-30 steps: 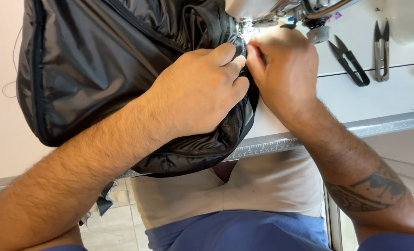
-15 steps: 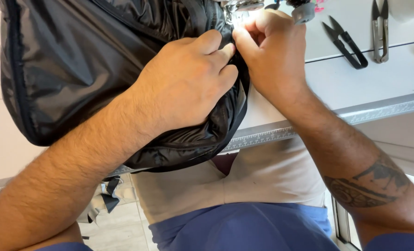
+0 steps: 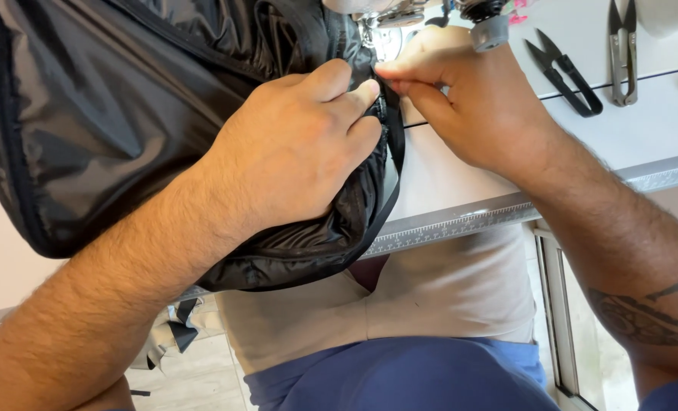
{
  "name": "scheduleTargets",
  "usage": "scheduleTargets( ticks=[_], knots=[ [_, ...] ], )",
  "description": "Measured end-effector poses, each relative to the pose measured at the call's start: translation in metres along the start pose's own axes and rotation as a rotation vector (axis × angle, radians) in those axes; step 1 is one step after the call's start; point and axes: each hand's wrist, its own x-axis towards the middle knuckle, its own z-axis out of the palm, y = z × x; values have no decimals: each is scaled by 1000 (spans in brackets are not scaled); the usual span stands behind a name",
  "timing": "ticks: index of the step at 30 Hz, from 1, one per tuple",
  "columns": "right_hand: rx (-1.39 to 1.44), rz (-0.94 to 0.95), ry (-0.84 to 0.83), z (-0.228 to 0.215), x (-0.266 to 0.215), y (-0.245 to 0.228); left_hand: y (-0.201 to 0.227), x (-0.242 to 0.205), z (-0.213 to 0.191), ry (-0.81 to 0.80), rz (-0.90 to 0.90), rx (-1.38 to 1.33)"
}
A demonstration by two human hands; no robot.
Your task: Sewing a black fabric item using an industrial sewing machine
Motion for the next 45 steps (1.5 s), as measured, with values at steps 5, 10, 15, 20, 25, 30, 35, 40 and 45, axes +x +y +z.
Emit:
scheduleTargets(
  ticks=[5, 10, 15, 20, 25, 30, 35, 40, 45],
  knots=[
    [-41, -29, -63, -7, 0, -2, 0, 0, -1, 8, -2, -6],
    [-15, -97, -9, -7, 0, -3, -1, 1, -5, 37, -13, -31],
    [-48, -95, -74, -12, 1, -1, -1, 2, -4, 23, -19, -54],
    [-107, 5, -160, -12, 4, 6, -2, 2, -5, 37, -25, -65],
    [-39, -96, -70, -6, 4, 15, -2, 0, -4, 41, -34, -66],
    [36, -125, -9, 0, 3, 14, -4, 1, -7, 77, -32, -94],
    [41, -126, 5, 1, 0, 18, -3, 4, -9, 70, -23, -110],
    [64, -173, 6, -4, 3, 12, -1, 3, -7, 14, -18, -56],
    [29, -164, 58, 4, 3, 19, -2, 4, -7, 2, -11, -89]
  ],
)
